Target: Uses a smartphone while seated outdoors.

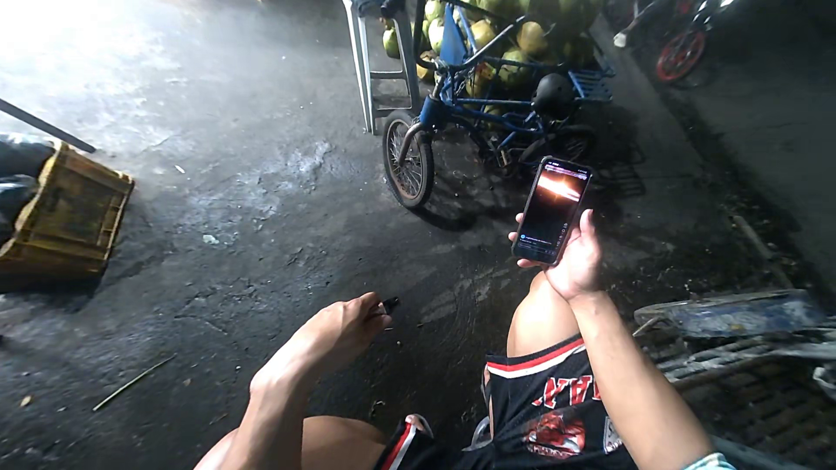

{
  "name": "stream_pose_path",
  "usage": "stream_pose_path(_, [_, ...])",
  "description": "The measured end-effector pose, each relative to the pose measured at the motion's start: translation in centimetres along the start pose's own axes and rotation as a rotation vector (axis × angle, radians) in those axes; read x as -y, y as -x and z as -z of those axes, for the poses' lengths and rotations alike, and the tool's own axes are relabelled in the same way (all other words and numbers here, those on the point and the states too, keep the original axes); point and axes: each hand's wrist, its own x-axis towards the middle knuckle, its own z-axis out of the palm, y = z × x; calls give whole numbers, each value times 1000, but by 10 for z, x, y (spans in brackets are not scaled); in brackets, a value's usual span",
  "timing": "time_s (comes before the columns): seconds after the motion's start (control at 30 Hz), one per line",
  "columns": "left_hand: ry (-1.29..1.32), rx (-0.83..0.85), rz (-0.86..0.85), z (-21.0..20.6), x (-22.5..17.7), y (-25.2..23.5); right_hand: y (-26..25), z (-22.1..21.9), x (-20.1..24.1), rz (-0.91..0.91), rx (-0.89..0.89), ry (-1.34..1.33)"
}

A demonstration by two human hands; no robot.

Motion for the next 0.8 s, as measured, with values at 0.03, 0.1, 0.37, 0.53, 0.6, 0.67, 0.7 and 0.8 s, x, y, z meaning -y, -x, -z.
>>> stream_pose_path(0.03, [6,0,3,1,-1,1,0,0,0,-1,-1,8])
stream_pose_path(0.1, [6,3,9,1,-2,1,0,0,0,0,-14,7])
stream_pose_path(0.37, [-2,3,0,0,0,0,0,0,-1,2,3,-2])
stream_pose_path(0.53, [5,6,6,1,-1,0,0,-1,-1,3,-1,-10])
stream_pose_path(0.6, [2,11,7,1,-1,0,0,0,-1,0,1,-6])
stream_pose_path(0.67, [-2,12,4,1,-1,0,0,0,-1,0,4,-1])
stream_pose_path(0.7, [-3,12,3,1,-2,0,0,0,0,1,4,-1])
stream_pose_path(0.8, [1,9,2,1,0,0,0,-1,0,3,-5,-2])
